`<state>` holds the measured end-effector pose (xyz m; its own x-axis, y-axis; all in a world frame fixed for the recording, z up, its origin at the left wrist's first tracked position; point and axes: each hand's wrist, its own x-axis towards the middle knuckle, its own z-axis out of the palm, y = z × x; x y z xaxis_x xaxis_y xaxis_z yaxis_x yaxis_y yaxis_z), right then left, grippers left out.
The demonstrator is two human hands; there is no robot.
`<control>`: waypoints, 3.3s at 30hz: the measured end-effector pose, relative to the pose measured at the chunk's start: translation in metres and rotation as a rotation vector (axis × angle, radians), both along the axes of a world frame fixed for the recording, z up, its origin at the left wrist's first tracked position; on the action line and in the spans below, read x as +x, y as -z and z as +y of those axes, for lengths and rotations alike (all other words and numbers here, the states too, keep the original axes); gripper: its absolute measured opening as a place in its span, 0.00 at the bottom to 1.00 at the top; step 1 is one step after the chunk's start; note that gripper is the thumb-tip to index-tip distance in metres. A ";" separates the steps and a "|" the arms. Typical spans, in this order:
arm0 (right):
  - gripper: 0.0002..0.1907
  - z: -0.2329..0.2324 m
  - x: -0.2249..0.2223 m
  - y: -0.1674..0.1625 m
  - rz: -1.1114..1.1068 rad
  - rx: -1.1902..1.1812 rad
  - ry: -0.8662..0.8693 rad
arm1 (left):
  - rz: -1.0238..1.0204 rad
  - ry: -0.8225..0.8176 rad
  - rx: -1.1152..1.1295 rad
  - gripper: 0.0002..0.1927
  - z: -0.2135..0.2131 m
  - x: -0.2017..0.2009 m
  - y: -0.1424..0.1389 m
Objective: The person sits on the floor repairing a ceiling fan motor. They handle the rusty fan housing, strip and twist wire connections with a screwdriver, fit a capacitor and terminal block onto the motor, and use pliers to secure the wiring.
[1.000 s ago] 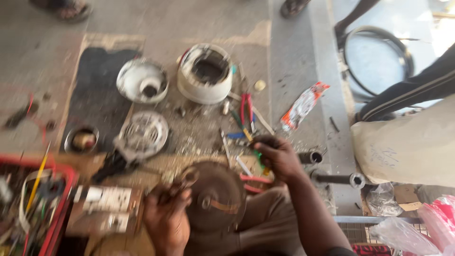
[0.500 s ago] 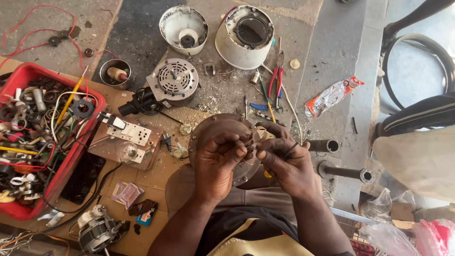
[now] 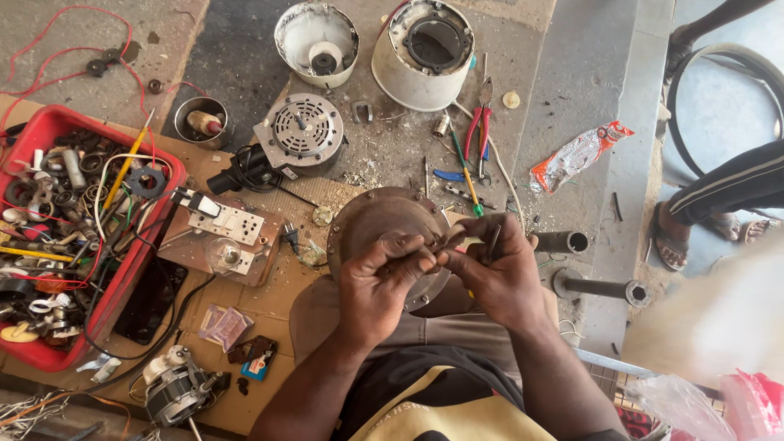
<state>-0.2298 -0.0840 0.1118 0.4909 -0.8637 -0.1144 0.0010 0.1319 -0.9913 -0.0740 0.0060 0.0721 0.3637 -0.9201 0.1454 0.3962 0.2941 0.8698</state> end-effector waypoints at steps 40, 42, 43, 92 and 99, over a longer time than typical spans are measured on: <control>0.13 -0.005 0.018 0.070 0.324 -0.389 -0.295 | -0.677 -0.096 0.147 0.12 -0.006 0.051 0.021; 0.14 -0.002 0.020 0.074 0.268 -0.368 -0.255 | -0.759 -0.134 0.145 0.17 0.001 0.052 0.022; 0.15 -0.002 0.021 0.076 0.241 -0.359 -0.232 | -0.737 -0.119 0.170 0.20 0.004 0.053 0.023; 0.15 0.039 -0.039 0.096 0.227 0.081 0.048 | -0.934 -0.503 0.060 0.19 -0.001 0.010 0.052; 0.14 0.035 -0.036 0.091 0.272 -0.031 0.008 | -0.912 -0.467 0.064 0.19 -0.001 0.011 0.056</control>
